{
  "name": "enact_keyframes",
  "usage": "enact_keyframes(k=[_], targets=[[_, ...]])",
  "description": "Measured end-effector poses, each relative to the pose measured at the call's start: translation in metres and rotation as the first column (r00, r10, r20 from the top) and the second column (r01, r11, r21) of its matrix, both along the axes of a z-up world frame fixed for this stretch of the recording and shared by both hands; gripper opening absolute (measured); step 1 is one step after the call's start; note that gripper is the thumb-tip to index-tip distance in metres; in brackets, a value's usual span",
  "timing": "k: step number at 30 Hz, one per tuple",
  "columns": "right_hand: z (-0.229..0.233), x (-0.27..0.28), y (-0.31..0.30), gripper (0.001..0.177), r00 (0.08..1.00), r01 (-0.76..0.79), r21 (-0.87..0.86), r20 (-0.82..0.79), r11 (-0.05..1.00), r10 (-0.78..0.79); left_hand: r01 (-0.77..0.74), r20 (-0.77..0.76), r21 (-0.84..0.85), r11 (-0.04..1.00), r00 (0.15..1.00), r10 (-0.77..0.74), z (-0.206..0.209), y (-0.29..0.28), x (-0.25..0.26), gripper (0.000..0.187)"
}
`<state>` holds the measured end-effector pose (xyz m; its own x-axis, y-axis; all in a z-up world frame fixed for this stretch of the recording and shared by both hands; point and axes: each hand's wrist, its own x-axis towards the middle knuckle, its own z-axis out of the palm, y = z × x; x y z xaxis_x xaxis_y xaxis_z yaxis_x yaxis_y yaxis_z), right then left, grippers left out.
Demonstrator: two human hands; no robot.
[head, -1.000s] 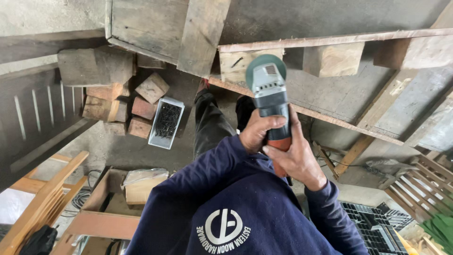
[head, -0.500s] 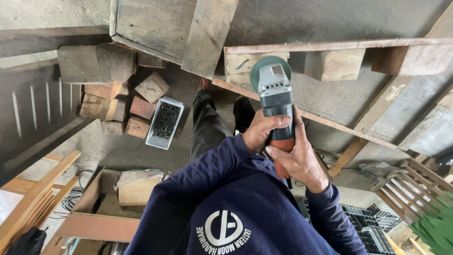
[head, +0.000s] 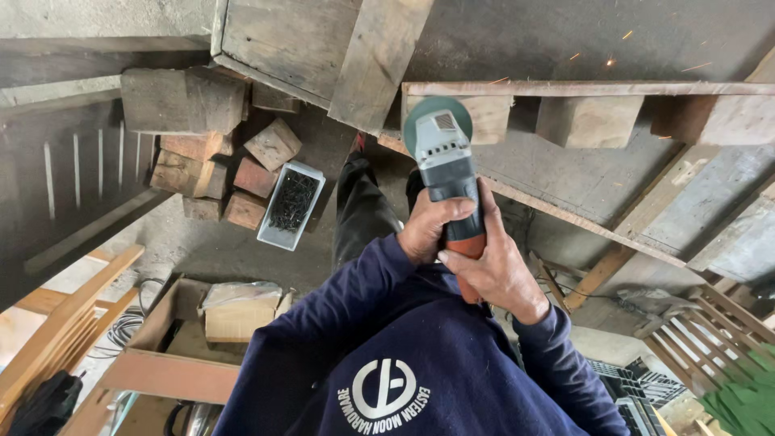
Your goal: The person uses an angle grinder to grind the surface of a wooden plank resting on a workbench. They hold the plank with their left hand while operating the tool with their right hand, moving it back and forth along the wood's length.
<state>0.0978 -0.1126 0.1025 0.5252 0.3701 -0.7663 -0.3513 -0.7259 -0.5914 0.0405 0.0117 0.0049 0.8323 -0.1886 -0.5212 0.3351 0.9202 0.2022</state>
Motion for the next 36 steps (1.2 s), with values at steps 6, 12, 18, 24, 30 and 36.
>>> enact_keyframes(k=[6, 12, 18, 24, 30, 36], targets=[[0.005, -0.002, -0.006, 0.11, 0.995, 0.034, 0.125, 0.087, 0.992, -0.045, 0.033, -0.037, 0.025, 0.999, 0.999, -0.032, 0.003, -0.008, 0.005, 0.036], [-0.006, -0.007, -0.001, 0.111, 0.998, 0.042, 0.284, 0.034, 0.958, -0.054, 0.03, -0.14, 0.072, 0.997, 0.99, -0.02, 0.004, 0.002, 0.002, 0.03], [-0.009, -0.007, -0.011, 0.112, 0.99, 0.14, 0.226, -0.025, 0.964, -0.138, 0.063, -0.112, 0.089, 0.994, 0.992, -0.053, 0.007, -0.005, 0.011, 0.027], [-0.003, -0.015, -0.009, 0.111, 0.981, 0.17, 0.258, 0.051, 0.951, -0.189, 0.069, -0.053, 0.121, 0.99, 0.997, -0.063, 0.011, -0.008, 0.009, 0.031], [-0.006, 0.014, 0.001, 0.114, 0.999, 0.036, 0.084, -0.035, 0.996, -0.033, 0.025, -0.081, 0.096, 0.995, 0.997, -0.017, -0.001, 0.006, 0.011, 0.034], [0.0, 0.027, -0.026, 0.111, 0.997, 0.06, 0.164, 0.044, 0.985, -0.068, 0.064, -0.103, 0.094, 0.994, 0.993, -0.054, 0.005, -0.02, 0.037, 0.033]])
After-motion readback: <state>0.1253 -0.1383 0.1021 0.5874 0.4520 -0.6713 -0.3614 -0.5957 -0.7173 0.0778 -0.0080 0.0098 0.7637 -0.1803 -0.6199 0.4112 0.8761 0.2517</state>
